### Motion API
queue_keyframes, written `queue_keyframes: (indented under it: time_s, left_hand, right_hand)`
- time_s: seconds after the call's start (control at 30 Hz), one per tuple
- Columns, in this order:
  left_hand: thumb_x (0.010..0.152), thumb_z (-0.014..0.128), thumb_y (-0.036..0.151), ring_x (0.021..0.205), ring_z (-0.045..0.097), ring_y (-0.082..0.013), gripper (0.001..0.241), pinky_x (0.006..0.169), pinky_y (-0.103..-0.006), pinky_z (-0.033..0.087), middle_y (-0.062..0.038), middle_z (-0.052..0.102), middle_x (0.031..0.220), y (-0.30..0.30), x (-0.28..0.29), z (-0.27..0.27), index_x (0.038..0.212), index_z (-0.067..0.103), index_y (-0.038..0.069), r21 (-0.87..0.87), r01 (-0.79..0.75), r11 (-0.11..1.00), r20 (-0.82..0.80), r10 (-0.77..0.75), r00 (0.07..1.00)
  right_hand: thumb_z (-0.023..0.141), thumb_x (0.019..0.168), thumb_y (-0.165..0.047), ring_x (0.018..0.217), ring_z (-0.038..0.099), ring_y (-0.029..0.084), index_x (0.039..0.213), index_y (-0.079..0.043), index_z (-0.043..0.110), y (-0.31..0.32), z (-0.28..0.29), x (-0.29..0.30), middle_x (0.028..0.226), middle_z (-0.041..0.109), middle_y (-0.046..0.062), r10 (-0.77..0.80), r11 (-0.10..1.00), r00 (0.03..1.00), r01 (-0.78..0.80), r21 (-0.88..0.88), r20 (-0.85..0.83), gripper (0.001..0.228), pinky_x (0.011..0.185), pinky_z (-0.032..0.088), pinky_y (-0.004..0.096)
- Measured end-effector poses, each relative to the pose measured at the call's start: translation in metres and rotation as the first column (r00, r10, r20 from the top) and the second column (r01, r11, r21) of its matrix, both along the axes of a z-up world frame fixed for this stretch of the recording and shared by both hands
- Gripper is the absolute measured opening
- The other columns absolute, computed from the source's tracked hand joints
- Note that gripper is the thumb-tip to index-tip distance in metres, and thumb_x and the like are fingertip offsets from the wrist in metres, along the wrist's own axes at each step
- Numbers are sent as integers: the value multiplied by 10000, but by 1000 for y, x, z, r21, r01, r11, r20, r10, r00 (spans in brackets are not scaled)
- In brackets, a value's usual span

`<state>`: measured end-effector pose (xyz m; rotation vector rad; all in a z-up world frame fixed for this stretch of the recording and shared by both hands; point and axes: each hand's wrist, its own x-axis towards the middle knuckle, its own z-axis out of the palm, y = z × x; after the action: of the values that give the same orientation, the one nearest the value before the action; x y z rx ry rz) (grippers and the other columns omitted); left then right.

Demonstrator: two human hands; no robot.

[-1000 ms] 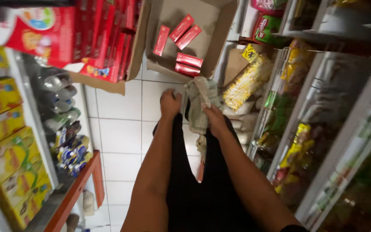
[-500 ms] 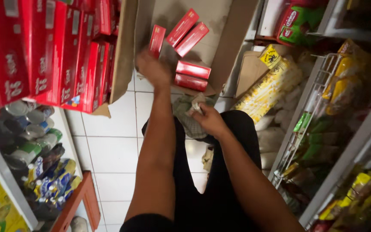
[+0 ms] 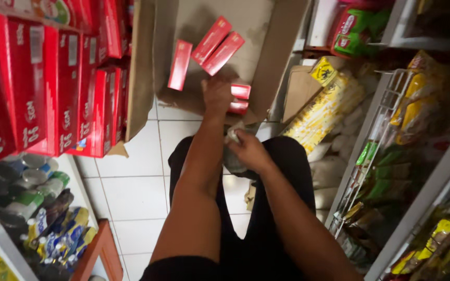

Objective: The person wipes down boxes of milk powder using a cloth, scans them with a handheld barcode scanner, and places them onto a shelf in a store.

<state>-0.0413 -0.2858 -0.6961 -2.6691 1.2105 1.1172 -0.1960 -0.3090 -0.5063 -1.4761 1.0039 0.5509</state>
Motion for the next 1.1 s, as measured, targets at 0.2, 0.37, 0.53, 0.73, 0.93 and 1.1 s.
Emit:
queue_keyframes:
  time_s: [0.2, 0.37, 0.53, 0.73, 0.93, 1.1]
  left_hand:
    - [990, 711, 293, 1307, 527, -325, 414, 1010, -704, 395, -125, 589, 1373, 8, -9, -17, 1348, 566, 143, 36, -143, 989, 124, 137, 983]
    - [734, 782, 342, 1186, 584, -362, 674, 957, -629, 431, -157, 613, 1248, 30, -3, 74, 1308, 537, 87, -261, -262, 929, 141, 306, 942]
    - [901, 703, 269, 1019, 689, -426, 531, 882, -479, 539, -259, 696, 1105, 101, -16, 256, 1331, 493, 40, -315, -775, 548, -421, 651, 631]
    - [934, 695, 207, 952, 713, -234, 353, 847, -350, 574, -160, 744, 1063, 161, -32, 426, 1208, 575, 20, -332, -931, 152, -670, 657, 346]
    - [993, 598, 210, 960, 677, -194, 268, 861, -346, 545, -136, 718, 1049, 175, -33, 544, 1153, 637, -2, -356, -909, 216, -687, 600, 411]
    - [965, 591, 138, 1024, 670, -176, 330, 904, -323, 542, -114, 713, 1151, 165, -21, 642, 1260, 630, -3, -392, -915, -91, -851, 414, 323]
  right_hand:
    - [715, 900, -280, 829, 672, 145, 1171, -14, 646, 6, 18, -9, 946, 721, 130, -48, 998, 987, 55, -40, 156, 386, 747, 539, 340]
    - [686, 938, -279, 759, 601, 174, 1158, -12, 671, 25, 23, -31, 868, 696, 110, -233, 972, 971, 230, 45, 55, 346, 700, 522, 353]
    - [695, 985, -249, 861, 624, 162, 1113, 6, 659, 42, 58, -65, 948, 672, 95, -100, 993, 984, 108, -46, 148, 288, 780, 524, 317]
    - [663, 908, -147, 1159, 622, 301, 1251, 0, 642, 14, 286, -52, 1241, 648, 193, 246, 961, 894, -176, -211, 375, 374, 1006, 478, 383]
    - [705, 920, -175, 1404, 486, 413, 1318, -7, 590, 18, 472, 25, 1392, 581, 211, 707, 706, 422, -392, -589, 567, 447, 1220, 333, 531]
    - [704, 891, -156, 1459, 354, 474, 1393, 125, 448, 25, 530, 62, 1463, 461, 340, 813, 544, 415, -292, -787, 408, 630, 1225, 177, 612]
